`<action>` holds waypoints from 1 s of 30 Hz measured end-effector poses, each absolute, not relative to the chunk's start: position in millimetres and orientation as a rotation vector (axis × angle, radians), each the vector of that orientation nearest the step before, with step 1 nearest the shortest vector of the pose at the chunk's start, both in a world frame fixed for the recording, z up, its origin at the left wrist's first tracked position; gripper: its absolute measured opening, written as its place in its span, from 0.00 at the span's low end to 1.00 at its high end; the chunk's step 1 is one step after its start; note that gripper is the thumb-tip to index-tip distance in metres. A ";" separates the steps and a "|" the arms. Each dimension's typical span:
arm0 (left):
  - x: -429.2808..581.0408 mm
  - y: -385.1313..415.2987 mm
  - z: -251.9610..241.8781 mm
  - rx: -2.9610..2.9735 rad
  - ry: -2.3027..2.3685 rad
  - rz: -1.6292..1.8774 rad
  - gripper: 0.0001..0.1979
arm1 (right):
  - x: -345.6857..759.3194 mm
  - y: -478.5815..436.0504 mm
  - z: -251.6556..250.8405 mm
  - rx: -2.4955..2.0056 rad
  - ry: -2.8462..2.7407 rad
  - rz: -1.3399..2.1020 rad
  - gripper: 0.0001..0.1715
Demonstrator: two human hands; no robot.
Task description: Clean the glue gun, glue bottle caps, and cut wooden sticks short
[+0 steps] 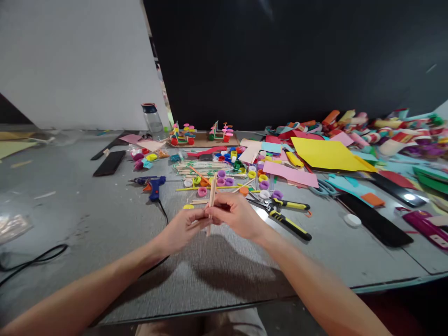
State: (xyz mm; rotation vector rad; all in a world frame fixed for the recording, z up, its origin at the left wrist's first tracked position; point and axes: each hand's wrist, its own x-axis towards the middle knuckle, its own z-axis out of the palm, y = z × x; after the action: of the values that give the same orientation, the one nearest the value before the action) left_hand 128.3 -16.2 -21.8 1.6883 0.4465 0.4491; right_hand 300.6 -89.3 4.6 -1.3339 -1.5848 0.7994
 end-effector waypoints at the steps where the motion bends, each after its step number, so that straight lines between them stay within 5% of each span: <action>1: 125.4 -17.5 -22.6 1.739 0.455 0.445 0.11 | 298.9 -93.6 2.9 -1.334 -1.618 0.769 0.12; 13: 111.5 -16.3 -32.0 1.868 0.501 0.372 0.16 | 289.2 -101.4 -7.0 -1.377 -1.794 0.616 0.13; 30: 109.1 -24.3 -32.2 1.430 0.555 0.211 0.09 | 283.4 -93.5 -19.6 -1.398 -1.297 1.002 0.23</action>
State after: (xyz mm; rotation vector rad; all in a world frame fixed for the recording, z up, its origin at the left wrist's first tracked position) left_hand 109.1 -24.3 -32.2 1.4299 0.5546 0.2109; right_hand 283.4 -93.5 -19.6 -1.3976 -1.2973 1.0022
